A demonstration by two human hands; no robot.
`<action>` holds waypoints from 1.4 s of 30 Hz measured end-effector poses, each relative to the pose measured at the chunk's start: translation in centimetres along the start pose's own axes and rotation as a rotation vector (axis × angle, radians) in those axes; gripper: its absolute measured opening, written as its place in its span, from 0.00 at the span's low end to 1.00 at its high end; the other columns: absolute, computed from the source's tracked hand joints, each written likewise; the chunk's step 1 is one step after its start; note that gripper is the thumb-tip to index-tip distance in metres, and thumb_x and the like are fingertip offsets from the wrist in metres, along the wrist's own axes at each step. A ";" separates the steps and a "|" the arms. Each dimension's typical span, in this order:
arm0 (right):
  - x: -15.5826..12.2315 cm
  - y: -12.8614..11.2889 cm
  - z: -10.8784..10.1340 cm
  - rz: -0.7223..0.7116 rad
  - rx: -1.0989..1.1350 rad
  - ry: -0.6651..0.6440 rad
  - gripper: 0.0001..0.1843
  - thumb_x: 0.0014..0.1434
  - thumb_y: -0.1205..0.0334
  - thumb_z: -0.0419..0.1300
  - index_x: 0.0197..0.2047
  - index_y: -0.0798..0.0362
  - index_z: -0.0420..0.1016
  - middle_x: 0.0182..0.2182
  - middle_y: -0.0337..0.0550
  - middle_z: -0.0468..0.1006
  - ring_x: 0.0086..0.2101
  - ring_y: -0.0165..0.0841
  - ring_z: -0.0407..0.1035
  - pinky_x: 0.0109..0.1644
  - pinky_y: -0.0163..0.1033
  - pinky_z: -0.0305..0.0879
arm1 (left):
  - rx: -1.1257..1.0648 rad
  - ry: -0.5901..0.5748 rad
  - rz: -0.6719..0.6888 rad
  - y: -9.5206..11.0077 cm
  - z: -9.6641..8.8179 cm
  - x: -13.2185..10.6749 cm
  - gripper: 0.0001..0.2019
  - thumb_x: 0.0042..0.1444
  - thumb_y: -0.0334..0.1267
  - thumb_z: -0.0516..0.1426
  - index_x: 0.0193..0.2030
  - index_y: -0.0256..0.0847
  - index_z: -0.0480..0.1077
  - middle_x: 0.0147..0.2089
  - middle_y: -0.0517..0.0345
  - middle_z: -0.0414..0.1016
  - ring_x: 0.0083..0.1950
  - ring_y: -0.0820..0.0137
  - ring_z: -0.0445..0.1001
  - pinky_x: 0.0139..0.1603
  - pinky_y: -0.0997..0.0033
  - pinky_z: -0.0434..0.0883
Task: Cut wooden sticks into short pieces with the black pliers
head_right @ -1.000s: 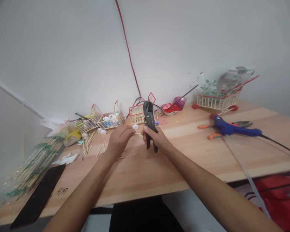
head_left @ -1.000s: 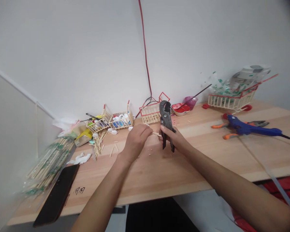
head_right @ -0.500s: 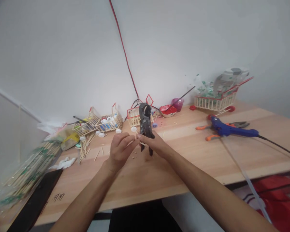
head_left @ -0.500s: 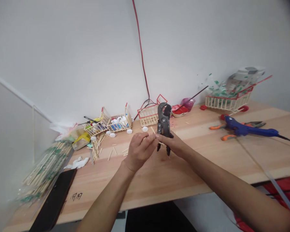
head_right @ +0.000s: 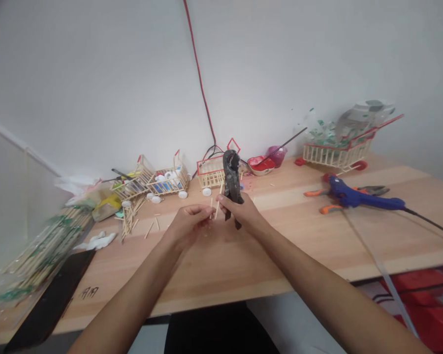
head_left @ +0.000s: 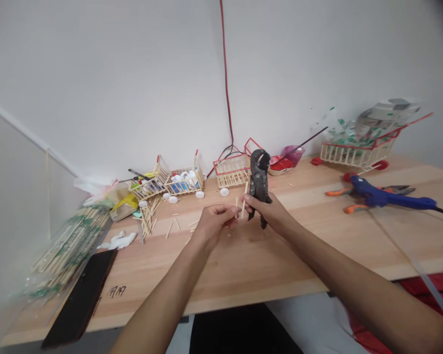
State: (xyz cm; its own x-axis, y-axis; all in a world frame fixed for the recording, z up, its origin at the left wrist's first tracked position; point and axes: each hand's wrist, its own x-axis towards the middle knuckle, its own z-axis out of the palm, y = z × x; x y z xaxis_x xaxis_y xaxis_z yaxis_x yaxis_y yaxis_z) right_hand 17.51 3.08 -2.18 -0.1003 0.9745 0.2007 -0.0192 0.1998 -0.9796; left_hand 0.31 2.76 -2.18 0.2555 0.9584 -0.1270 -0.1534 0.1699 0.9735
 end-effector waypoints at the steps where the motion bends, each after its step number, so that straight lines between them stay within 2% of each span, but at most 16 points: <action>1: 0.0 0.0 0.1 0.013 -0.007 0.001 0.24 0.53 0.41 0.63 0.24 0.54 0.69 0.21 0.38 0.68 0.24 0.29 0.63 0.29 0.35 0.61 | -0.014 -0.017 -0.023 0.0 -0.1 0.0 0.20 0.35 0.49 0.72 0.30 0.34 0.79 0.27 0.55 0.76 0.26 0.77 0.68 0.29 0.76 0.62; 6: 0.1 0.4 0.7 0.041 -0.015 -0.006 0.25 0.50 0.40 0.64 0.22 0.54 0.68 0.20 0.38 0.68 0.24 0.29 0.63 0.29 0.36 0.60 | 0.016 -0.079 -0.107 0.7 -0.4 -0.3 0.20 0.38 0.50 0.71 0.32 0.34 0.80 0.33 0.49 0.80 0.28 0.75 0.72 0.27 0.77 0.63; 10: 0.2 1.0 0.7 0.029 -0.034 0.002 0.24 0.51 0.41 0.64 0.24 0.54 0.69 0.21 0.39 0.70 0.24 0.30 0.65 0.30 0.36 0.61 | 0.027 -0.089 -0.136 1.0 -0.4 -0.4 0.22 0.35 0.51 0.71 0.32 0.33 0.80 0.35 0.46 0.81 0.29 0.73 0.73 0.27 0.76 0.64; 16: 0.0 1.2 0.8 0.021 -0.076 -0.011 0.23 0.53 0.41 0.63 0.26 0.54 0.70 0.22 0.40 0.72 0.26 0.31 0.66 0.30 0.37 0.61 | 0.016 -0.065 -0.122 0.8 -0.2 -0.4 0.23 0.32 0.51 0.72 0.30 0.33 0.78 0.32 0.49 0.80 0.26 0.74 0.71 0.25 0.75 0.65; 22: -0.3 1.0 0.7 0.046 -0.109 -0.035 0.20 0.53 0.43 0.63 0.29 0.54 0.70 0.22 0.40 0.73 0.25 0.32 0.66 0.28 0.36 0.60 | 0.036 -0.046 -0.128 0.7 -0.1 -0.5 0.22 0.34 0.50 0.72 0.30 0.33 0.78 0.30 0.49 0.80 0.26 0.74 0.73 0.25 0.75 0.66; 26: -0.2 0.6 0.4 0.072 -0.108 0.014 0.21 0.51 0.44 0.65 0.25 0.54 0.69 0.21 0.40 0.72 0.24 0.31 0.66 0.27 0.36 0.59 | 0.001 -0.157 -0.143 1.0 -0.4 -0.9 0.23 0.37 0.49 0.71 0.36 0.32 0.79 0.37 0.45 0.81 0.32 0.71 0.77 0.31 0.75 0.69; 30: -0.1 0.3 0.4 0.087 -0.030 0.025 0.21 0.50 0.45 0.66 0.23 0.54 0.69 0.20 0.40 0.71 0.24 0.30 0.66 0.29 0.36 0.61 | -0.004 -0.236 -0.093 1.2 -0.5 -1.2 0.24 0.40 0.43 0.71 0.43 0.33 0.78 0.43 0.45 0.81 0.39 0.69 0.79 0.40 0.71 0.73; 33: 0.0 0.4 0.4 0.086 0.052 0.039 0.21 0.50 0.45 0.67 0.23 0.54 0.69 0.19 0.38 0.69 0.23 0.29 0.64 0.28 0.35 0.59 | -0.002 -0.205 -0.026 1.1 -0.2 -1.2 0.22 0.40 0.41 0.71 0.42 0.34 0.75 0.40 0.47 0.82 0.37 0.68 0.80 0.41 0.68 0.75; 38: 0.2 0.9 0.4 0.082 0.243 0.000 0.19 0.53 0.49 0.67 0.24 0.54 0.68 0.20 0.35 0.68 0.24 0.27 0.63 0.29 0.35 0.59 | 0.015 -0.138 0.159 0.7 0.6 -1.0 0.20 0.42 0.42 0.70 0.36 0.36 0.69 0.34 0.51 0.82 0.33 0.66 0.81 0.38 0.66 0.77; 42: 0.3 0.9 0.5 0.092 0.294 0.019 0.17 0.52 0.51 0.68 0.25 0.53 0.68 0.20 0.35 0.68 0.24 0.28 0.64 0.29 0.35 0.60 | 0.016 -0.106 0.221 0.7 1.0 -1.2 0.18 0.45 0.42 0.69 0.36 0.36 0.68 0.34 0.52 0.82 0.33 0.66 0.81 0.40 0.64 0.77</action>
State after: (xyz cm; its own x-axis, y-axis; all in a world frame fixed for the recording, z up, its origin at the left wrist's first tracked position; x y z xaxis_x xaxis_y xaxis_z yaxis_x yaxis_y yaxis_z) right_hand 17.00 3.50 -3.03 -0.0959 0.9894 0.1087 -0.2979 0.0757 -0.9516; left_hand 0.81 1.52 -1.19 0.3163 0.9424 0.1089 -0.2015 -0.0454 0.9784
